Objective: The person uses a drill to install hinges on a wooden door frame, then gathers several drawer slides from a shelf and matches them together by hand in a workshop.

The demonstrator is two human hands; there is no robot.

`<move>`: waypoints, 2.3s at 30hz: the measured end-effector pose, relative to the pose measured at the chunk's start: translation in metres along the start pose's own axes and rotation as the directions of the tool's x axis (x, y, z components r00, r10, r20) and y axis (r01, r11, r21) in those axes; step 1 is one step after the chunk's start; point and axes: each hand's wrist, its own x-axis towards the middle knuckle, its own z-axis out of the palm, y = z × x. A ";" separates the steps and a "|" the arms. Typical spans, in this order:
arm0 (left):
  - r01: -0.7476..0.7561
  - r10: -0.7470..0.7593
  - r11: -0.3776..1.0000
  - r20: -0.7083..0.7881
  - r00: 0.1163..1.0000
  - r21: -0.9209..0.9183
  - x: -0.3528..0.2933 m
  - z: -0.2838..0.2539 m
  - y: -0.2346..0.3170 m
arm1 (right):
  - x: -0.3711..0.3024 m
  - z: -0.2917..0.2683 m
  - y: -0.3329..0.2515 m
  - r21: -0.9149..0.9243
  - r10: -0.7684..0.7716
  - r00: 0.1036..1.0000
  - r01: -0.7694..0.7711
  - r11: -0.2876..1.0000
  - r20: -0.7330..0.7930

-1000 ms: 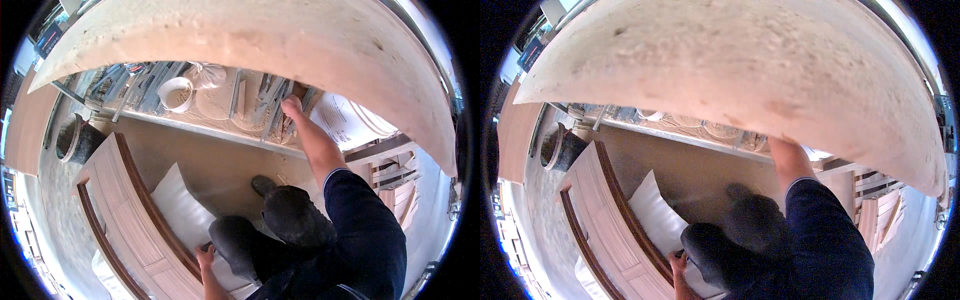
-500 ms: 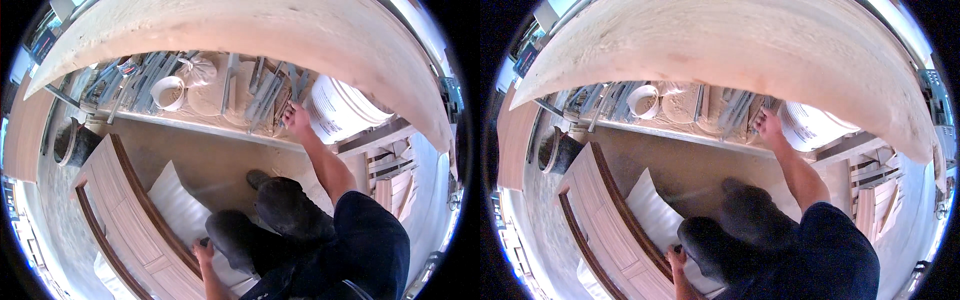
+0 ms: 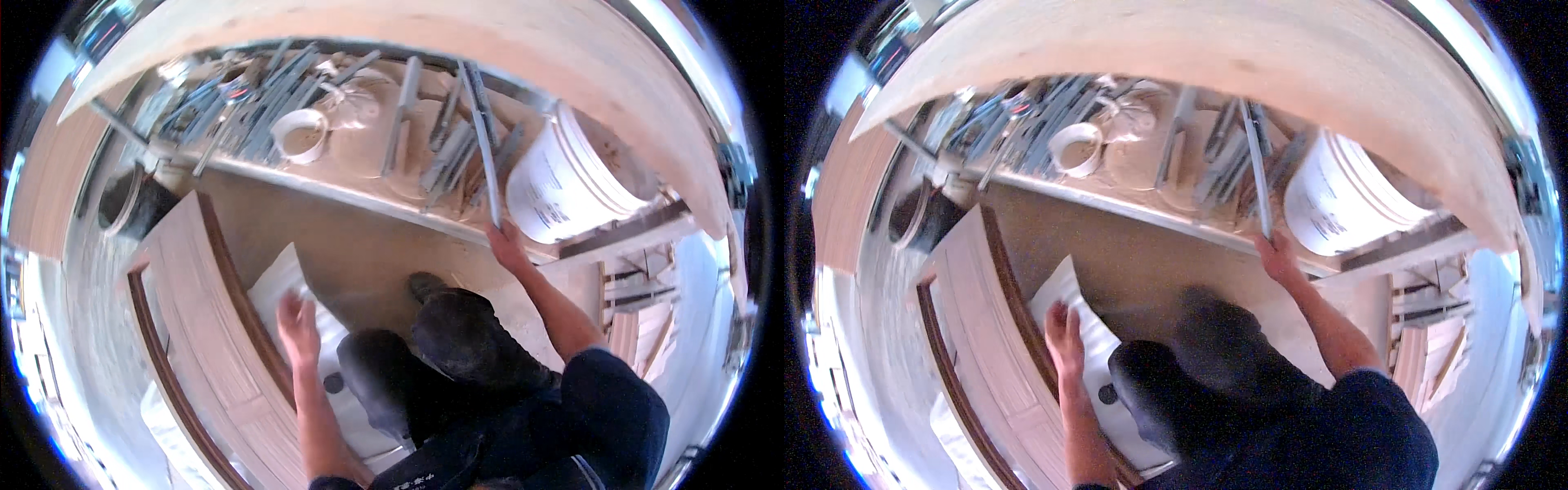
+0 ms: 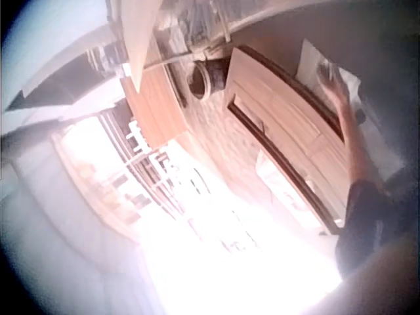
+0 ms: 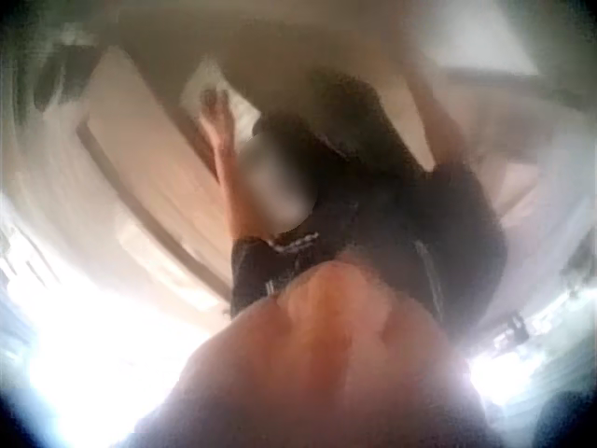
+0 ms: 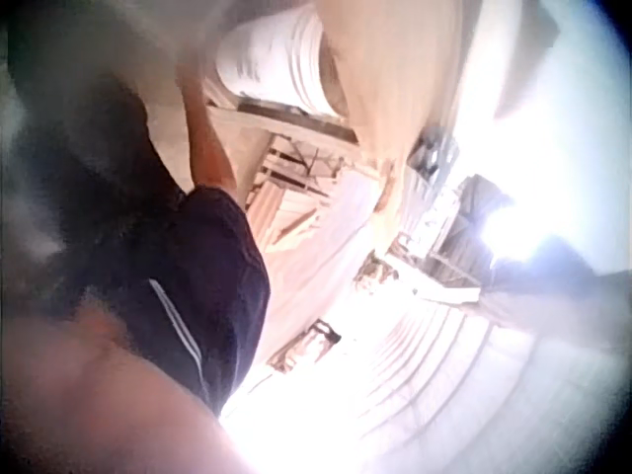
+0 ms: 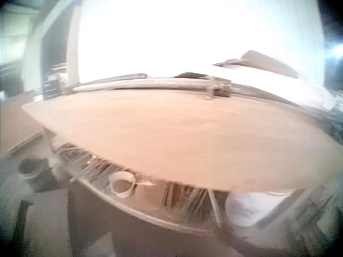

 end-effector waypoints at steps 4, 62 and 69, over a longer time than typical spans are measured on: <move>0.158 -0.114 0.797 0.112 0.987 -0.582 0.053 0.043 0.078 | -0.058 -0.042 -0.044 -0.153 -0.158 0.957 0.199 0.968 0.244; 0.119 -0.170 0.146 0.093 0.981 -0.982 0.055 0.111 -0.017 | -0.028 0.081 -0.181 0.209 -0.241 0.471 0.121 0.970 0.848; 0.226 -0.397 0.030 0.196 0.896 -0.974 0.021 0.121 -0.062 | 0.118 0.139 -0.081 -0.280 -0.098 0.943 0.192 0.941 0.317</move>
